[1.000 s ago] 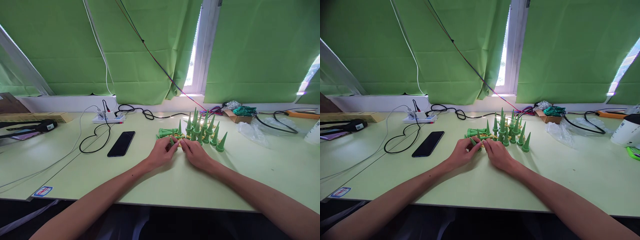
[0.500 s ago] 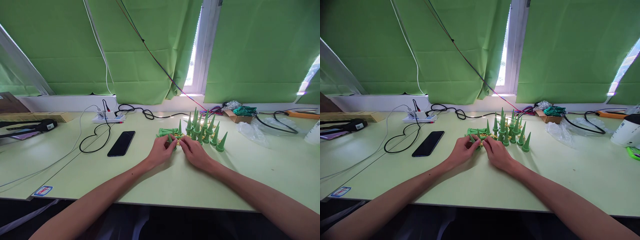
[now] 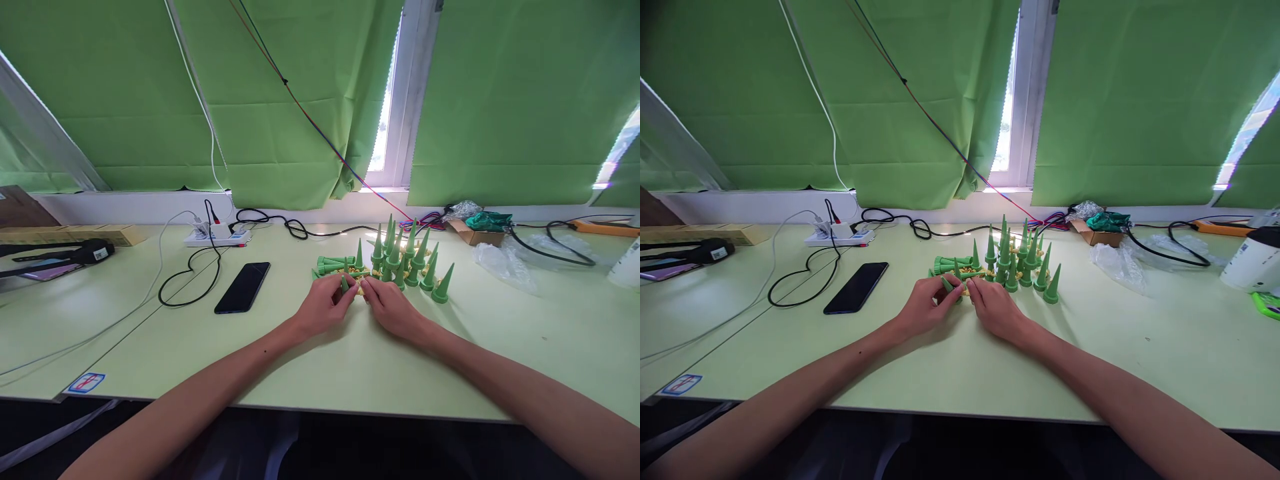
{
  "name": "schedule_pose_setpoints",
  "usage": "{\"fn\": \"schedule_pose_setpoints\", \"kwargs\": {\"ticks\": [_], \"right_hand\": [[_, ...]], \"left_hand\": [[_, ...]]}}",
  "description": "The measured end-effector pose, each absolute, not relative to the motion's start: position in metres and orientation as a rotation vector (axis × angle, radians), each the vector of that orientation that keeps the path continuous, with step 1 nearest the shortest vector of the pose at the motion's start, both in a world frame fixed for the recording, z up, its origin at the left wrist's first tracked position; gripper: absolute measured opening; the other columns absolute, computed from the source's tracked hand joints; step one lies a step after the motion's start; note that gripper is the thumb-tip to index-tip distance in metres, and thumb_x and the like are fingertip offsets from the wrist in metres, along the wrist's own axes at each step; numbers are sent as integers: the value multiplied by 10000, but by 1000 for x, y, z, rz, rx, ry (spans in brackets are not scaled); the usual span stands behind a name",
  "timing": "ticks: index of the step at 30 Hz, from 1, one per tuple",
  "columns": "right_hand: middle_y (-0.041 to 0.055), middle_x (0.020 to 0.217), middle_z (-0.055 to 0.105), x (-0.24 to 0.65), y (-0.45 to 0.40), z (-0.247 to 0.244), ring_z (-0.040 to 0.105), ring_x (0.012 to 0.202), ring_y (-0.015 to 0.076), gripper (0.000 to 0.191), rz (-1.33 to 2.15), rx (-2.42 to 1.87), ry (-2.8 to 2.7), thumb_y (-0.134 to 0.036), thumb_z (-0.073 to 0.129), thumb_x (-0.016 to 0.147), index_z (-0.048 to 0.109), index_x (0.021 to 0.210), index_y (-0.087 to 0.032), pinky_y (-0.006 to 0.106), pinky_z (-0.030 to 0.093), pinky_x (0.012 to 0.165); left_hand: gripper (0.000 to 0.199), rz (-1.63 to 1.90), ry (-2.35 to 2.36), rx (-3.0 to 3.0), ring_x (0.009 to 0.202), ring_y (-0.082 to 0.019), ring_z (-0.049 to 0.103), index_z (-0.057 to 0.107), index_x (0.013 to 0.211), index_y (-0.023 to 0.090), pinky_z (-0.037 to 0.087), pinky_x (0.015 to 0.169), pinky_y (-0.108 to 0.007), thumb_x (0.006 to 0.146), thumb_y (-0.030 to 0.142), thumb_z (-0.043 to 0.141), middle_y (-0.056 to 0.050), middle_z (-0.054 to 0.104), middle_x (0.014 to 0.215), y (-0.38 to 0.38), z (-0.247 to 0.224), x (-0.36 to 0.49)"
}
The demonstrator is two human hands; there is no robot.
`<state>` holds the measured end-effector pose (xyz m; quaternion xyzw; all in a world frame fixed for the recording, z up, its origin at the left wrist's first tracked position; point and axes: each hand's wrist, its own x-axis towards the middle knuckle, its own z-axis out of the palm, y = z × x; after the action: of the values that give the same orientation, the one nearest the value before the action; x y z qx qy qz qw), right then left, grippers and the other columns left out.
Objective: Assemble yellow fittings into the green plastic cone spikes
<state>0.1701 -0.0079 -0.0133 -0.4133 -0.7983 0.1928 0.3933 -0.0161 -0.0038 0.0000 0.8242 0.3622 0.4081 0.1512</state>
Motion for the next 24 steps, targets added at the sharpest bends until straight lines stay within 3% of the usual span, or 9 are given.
{"fn": "schedule_pose_setpoints", "kwargs": {"ticks": [7,13,24], "right_hand": [[-26,675,495,169,-9,-14,421,590,150,304,513,-1040,-1991,-352,327,1049,404,780,-232,294,314,592],[-27,709,526,169,-10,-13,461,615,154,191,557,-995,-2007,-328,373,1036,484,919,-226,286,337,609],[-34,654,436,171,-6,-16,367,577,143,314,516,-971,-2035,-328,350,1034,348,735,-231,296,282,577]], "left_hand": [[299,1220,1127,2229,514,-83,460,615,780,157,380,498,-229,945,397,551,-16,649,736,-4,3,-13],[280,1217,1133,2098,470,-82,396,640,859,159,308,438,-232,939,416,564,10,569,622,-1,2,-15],[307,1219,1058,2255,510,-71,480,611,759,144,393,475,-225,945,383,561,-37,683,820,-1,0,-16]]}}
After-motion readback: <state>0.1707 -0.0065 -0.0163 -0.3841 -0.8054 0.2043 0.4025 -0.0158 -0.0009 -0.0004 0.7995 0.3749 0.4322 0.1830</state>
